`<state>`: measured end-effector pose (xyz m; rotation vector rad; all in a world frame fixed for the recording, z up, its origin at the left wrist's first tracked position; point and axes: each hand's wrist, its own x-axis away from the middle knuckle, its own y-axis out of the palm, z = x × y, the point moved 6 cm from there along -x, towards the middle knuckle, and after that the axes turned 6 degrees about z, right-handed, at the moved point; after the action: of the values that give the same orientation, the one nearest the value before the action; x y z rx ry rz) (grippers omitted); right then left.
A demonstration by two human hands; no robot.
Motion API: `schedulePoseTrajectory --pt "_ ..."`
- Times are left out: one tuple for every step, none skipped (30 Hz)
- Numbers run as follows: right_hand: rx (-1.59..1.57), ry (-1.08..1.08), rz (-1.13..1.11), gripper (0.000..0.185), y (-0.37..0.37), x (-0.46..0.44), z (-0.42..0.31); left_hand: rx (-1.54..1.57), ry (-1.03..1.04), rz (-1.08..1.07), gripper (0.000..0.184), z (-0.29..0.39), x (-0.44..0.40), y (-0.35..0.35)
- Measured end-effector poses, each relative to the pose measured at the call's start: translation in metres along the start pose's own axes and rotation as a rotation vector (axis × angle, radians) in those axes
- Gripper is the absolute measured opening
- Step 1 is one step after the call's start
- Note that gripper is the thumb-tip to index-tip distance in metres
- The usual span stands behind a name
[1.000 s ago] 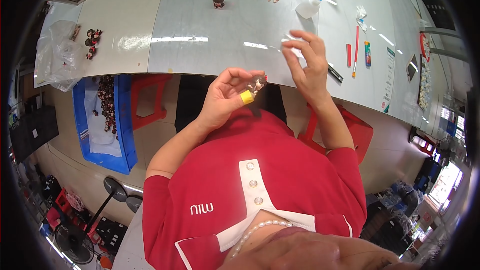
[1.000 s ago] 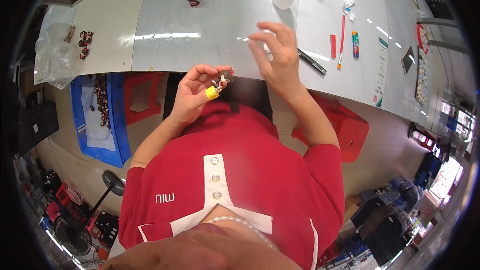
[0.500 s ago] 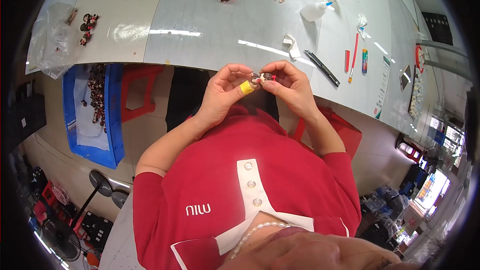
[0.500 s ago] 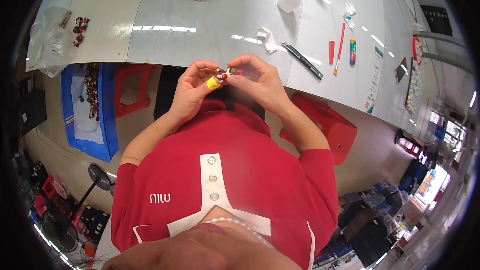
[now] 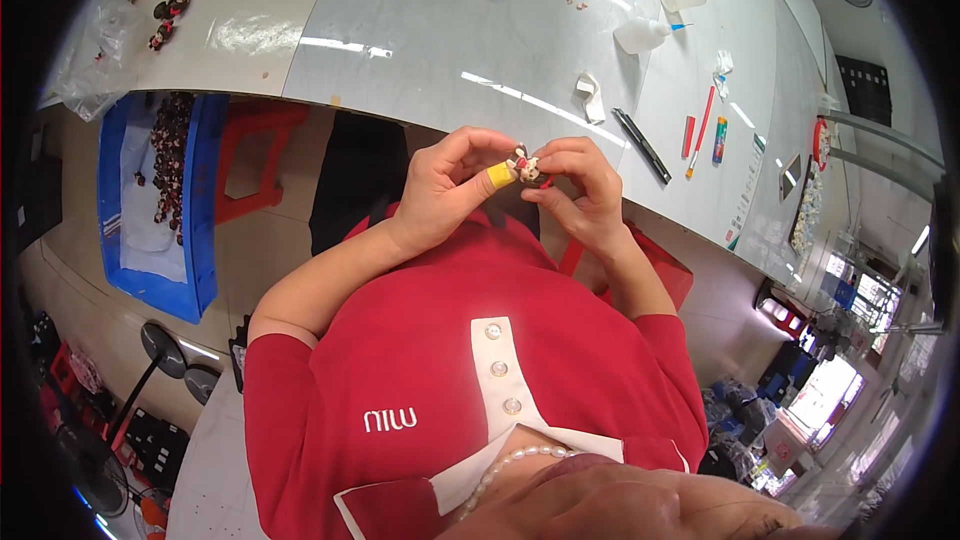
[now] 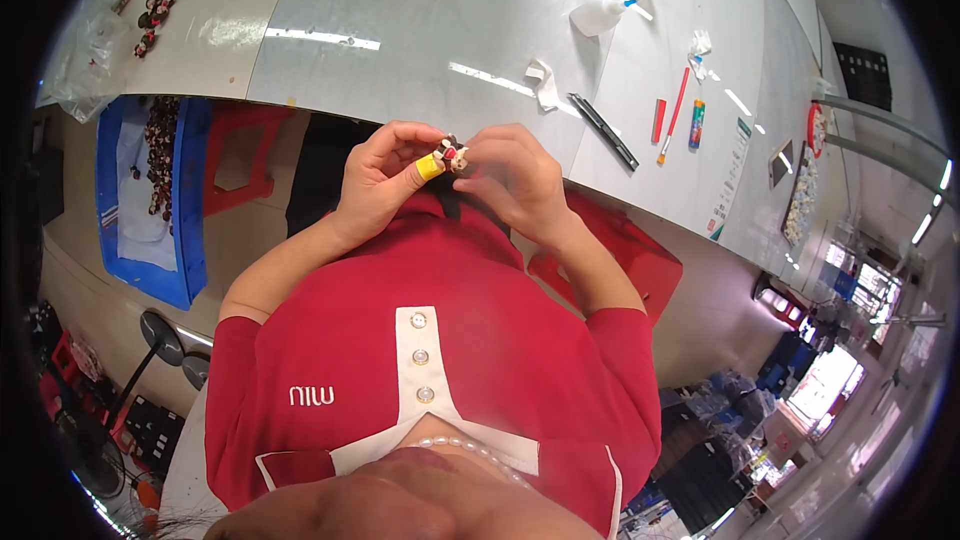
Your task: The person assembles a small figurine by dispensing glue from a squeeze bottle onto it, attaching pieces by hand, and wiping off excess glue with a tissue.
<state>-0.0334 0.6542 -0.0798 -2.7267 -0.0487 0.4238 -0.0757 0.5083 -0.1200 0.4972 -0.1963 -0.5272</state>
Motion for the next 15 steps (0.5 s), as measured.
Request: schedulePoseTrajectory --pt "0.056 -0.055 0.008 0.034 0.000 0.000 -0.003 -0.045 0.003 0.013 0.023 0.000 0.001 -0.001" --pt "0.110 -0.110 0.016 0.033 0.000 0.000 -0.006 -0.091 0.005 0.026 0.024 0.000 0.003 -0.001" --pt "0.164 -0.165 0.026 0.033 0.000 0.000 -0.009 -0.137 0.007 0.038 0.024 0.001 0.004 -0.002" --pt "0.177 -0.185 0.051 0.033 0.000 0.000 -0.010 -0.220 0.090 0.045 0.026 0.006 0.004 -0.001" --pt "0.190 -0.204 0.078 0.034 0.001 0.000 -0.012 -0.304 0.173 0.051 0.027 0.010 0.004 0.001" --pt "0.203 -0.223 0.106 0.034 0.002 0.001 -0.013 -0.388 0.255 0.056 0.028 0.016 0.005 0.004" --pt "0.224 -0.241 0.125 0.034 0.003 0.002 -0.014 -0.442 0.291 0.067 0.034 0.021 0.005 0.005" --pt "0.244 -0.257 0.143 0.033 0.004 0.004 -0.014 -0.481 0.299 0.075 0.034 0.023 0.005 0.006" --pt "0.263 -0.274 0.162 0.033 0.005 0.005 -0.015 -0.520 0.308 0.082 0.034 0.025 0.005 0.006" --pt "0.267 -0.277 0.184 0.035 0.006 0.005 -0.015 -0.558 0.316 0.089 0.034 0.026 0.005 0.006" --pt "0.272 -0.279 0.206 0.037 0.007 0.006 -0.015 -0.596 0.367 0.094 0.034 0.027 0.006 0.007" --pt "0.277 -0.281 0.228 0.038 0.007 0.006 -0.015 -0.633 0.417 0.099 0.034 0.028 0.005 0.007" --pt "0.277 -0.292 0.223 0.036 0.007 0.006 -0.016 -0.670 0.467 0.103 0.033 0.030 0.005 0.008" --pt "0.278 -0.303 0.218 0.034 0.008 0.006 -0.016 -0.681 0.470 0.107 0.033 0.030 0.006 0.008" --pt "0.278 -0.314 0.213 0.031 0.008 0.007 -0.017 -0.692 0.472 0.110 0.032 0.031 0.006 0.009"
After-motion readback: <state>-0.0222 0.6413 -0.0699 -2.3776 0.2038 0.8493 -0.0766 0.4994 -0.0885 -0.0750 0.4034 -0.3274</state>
